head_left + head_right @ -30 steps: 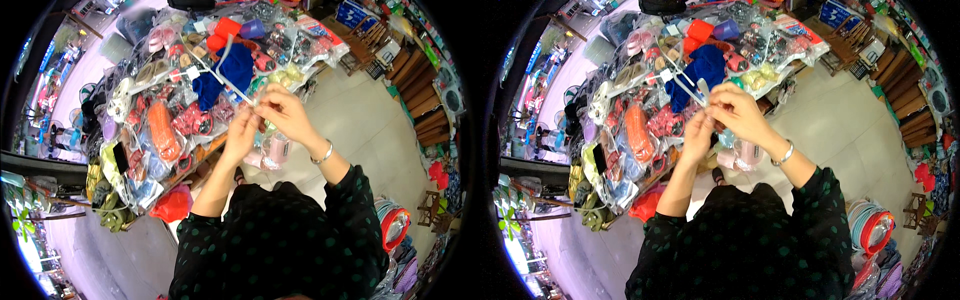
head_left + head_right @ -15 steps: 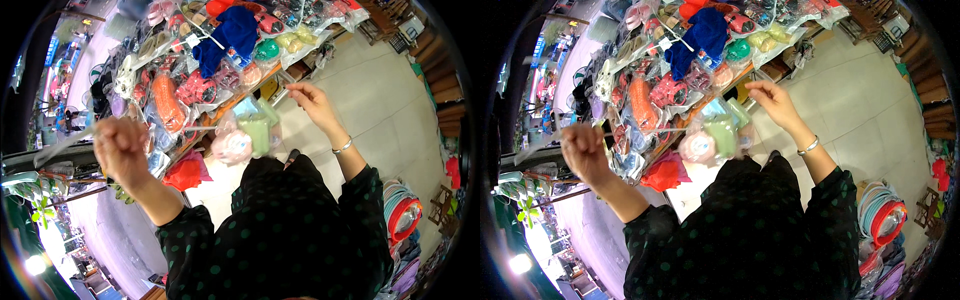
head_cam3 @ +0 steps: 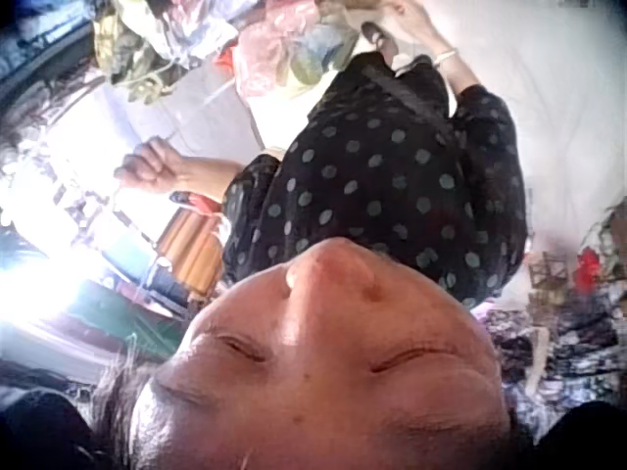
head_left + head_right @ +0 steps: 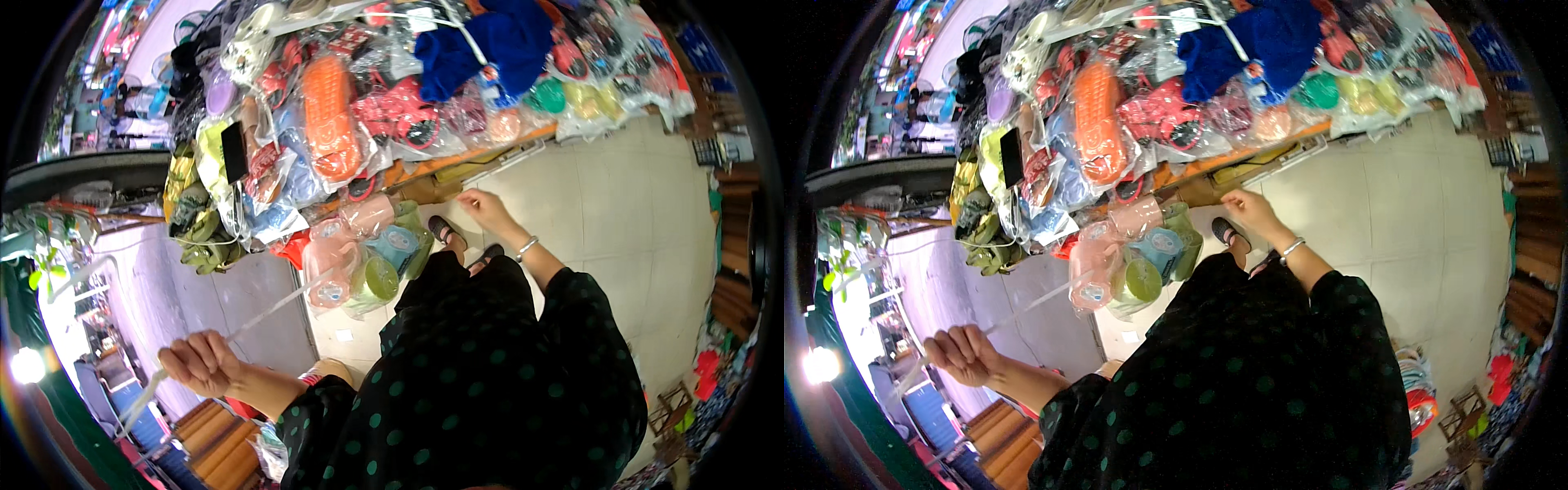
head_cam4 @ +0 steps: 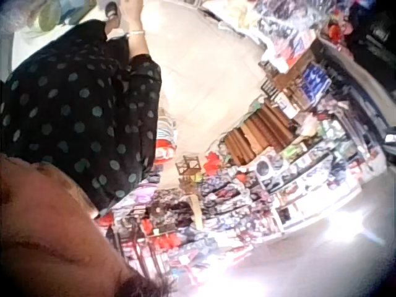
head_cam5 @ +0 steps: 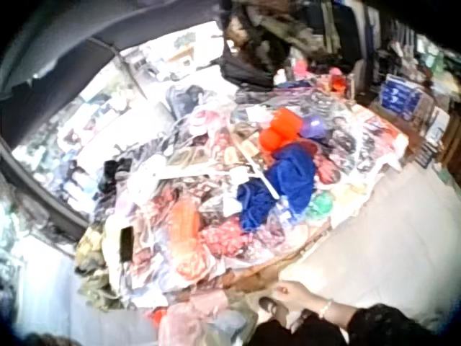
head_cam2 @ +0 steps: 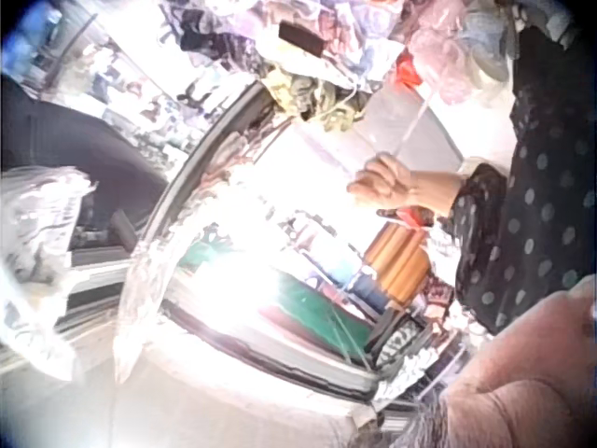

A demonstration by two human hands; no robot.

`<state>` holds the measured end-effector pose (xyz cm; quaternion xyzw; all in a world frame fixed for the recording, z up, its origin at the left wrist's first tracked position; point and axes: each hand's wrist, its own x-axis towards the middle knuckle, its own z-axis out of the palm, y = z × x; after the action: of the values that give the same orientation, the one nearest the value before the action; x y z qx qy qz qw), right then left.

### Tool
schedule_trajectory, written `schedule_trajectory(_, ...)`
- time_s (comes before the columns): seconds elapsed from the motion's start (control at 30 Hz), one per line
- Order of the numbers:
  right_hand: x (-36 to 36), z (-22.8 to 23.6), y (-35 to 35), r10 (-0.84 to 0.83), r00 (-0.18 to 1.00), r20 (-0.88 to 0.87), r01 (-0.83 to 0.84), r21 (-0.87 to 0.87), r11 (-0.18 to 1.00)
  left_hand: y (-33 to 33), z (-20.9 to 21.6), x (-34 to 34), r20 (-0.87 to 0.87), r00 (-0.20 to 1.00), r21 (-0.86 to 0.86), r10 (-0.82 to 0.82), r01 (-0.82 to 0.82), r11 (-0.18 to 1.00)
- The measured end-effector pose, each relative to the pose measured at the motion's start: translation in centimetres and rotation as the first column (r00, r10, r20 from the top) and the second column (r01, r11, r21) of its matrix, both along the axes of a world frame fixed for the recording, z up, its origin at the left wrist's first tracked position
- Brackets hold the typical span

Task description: The person assembles a set of plastic cups by threading a white string through them. They handle red and blue cups, pulling the string through each one to create a hanging display. The person then uses a wooden stick to hang the assembled cups and briefly handles a packaged toilet seat.

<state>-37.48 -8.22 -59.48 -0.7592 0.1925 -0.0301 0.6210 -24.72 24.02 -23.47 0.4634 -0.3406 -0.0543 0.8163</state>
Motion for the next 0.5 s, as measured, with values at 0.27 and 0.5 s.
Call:
schedule_trajectory(0.27, 12.5, 0.3, 5.2, 0.272, 0.957, -0.104, -0.265, -0.698, 0.665, 3.5, -3.9, -0.1, 0.035, 0.987, 0.124, 0.157, -0.160, 0.979)
schedule_trajectory(0.5, 13.5, 2.2, 2.6, 0.482, 0.875, 0.040, -0.329, -0.681, 0.654, 3.9, -6.5, -2.4, 0.043, 0.856, 0.246, 0.515, -0.508, 0.825)
